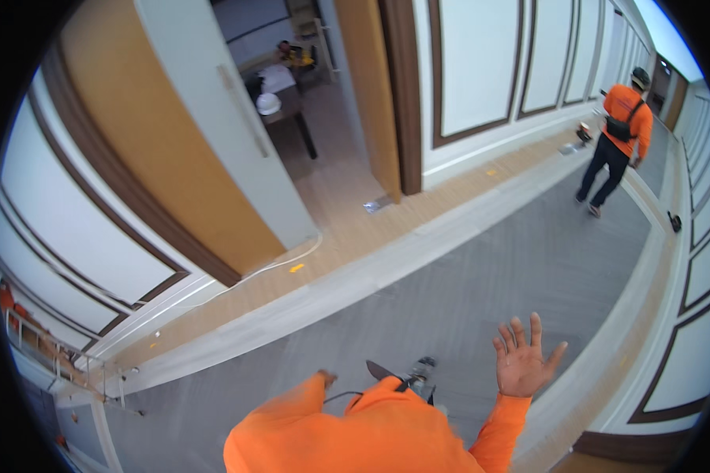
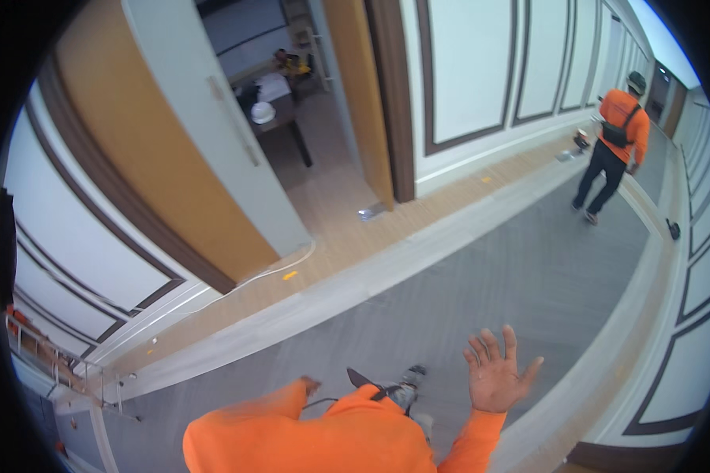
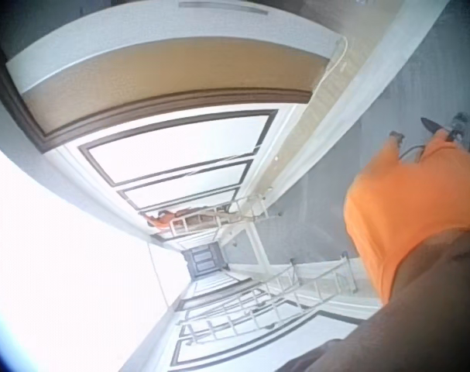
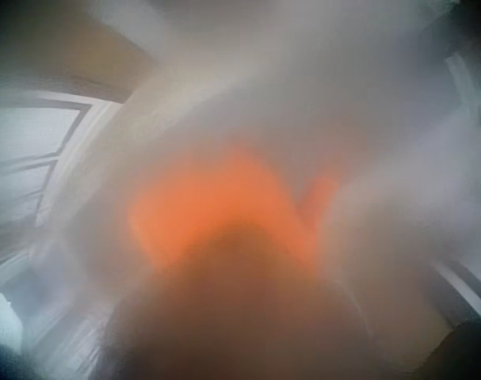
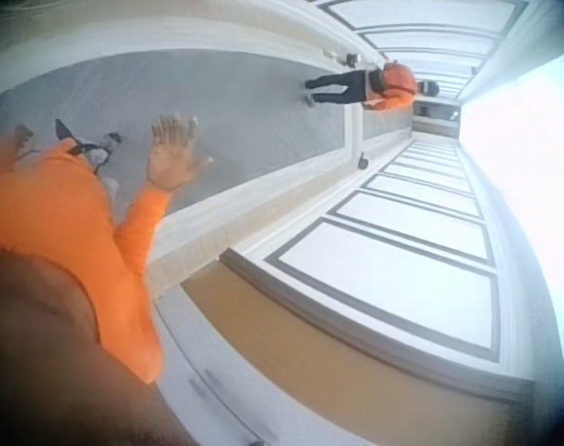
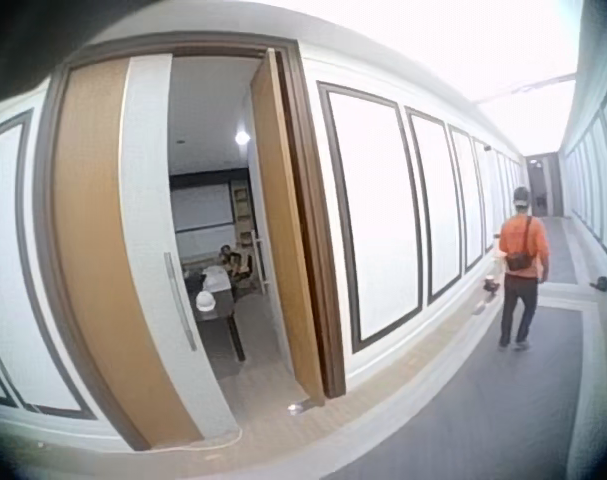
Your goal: The person applies a white sealant along the edges of dark brown ceiling trim using a small tool. They work on multiple sections of the trim, smoothing the material into the joints. The person then descends a ladder and walks through a hallway.
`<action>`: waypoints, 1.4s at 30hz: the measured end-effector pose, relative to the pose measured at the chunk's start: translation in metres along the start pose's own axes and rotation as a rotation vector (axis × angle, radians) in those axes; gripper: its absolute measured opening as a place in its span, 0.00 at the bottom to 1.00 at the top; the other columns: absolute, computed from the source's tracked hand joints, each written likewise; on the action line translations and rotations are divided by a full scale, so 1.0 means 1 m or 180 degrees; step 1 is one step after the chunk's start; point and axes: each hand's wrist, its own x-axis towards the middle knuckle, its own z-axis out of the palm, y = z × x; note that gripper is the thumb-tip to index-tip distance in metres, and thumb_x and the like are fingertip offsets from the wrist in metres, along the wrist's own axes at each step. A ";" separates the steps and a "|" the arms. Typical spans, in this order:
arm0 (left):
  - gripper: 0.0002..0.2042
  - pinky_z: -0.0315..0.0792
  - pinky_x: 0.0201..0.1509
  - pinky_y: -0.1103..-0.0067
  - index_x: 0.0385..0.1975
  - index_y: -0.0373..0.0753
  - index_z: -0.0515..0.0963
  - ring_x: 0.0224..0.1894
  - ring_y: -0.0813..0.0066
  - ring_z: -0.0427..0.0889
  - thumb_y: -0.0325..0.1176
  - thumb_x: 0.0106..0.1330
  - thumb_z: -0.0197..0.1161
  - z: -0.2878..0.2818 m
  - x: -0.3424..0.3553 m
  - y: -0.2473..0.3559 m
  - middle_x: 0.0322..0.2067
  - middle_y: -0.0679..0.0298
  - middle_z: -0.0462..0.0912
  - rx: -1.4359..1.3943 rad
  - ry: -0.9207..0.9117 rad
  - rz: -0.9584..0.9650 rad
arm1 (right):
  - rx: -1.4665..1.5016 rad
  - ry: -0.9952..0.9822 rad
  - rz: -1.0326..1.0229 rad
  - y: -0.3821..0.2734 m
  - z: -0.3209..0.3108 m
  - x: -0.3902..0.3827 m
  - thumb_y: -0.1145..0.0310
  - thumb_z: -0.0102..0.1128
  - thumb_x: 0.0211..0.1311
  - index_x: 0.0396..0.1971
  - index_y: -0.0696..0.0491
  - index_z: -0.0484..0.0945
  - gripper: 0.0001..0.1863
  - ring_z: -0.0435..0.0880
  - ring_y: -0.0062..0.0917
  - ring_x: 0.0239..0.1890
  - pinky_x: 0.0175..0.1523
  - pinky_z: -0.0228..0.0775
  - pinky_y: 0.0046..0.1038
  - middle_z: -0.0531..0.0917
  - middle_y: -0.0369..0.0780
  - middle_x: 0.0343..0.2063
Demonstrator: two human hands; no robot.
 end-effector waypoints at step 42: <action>0.17 0.77 0.39 0.69 0.48 0.34 0.78 0.31 0.66 0.82 0.44 0.83 0.54 -0.230 -0.175 1.507 0.29 0.59 0.84 -0.0874 -0.1289 0.5152 | -0.0650 -0.0348 -0.1300 -0.586 -0.275 0.886 0.24 0.51 0.68 0.85 0.42 0.32 0.61 0.42 0.56 0.84 0.84 0.45 0.52 0.40 0.66 0.81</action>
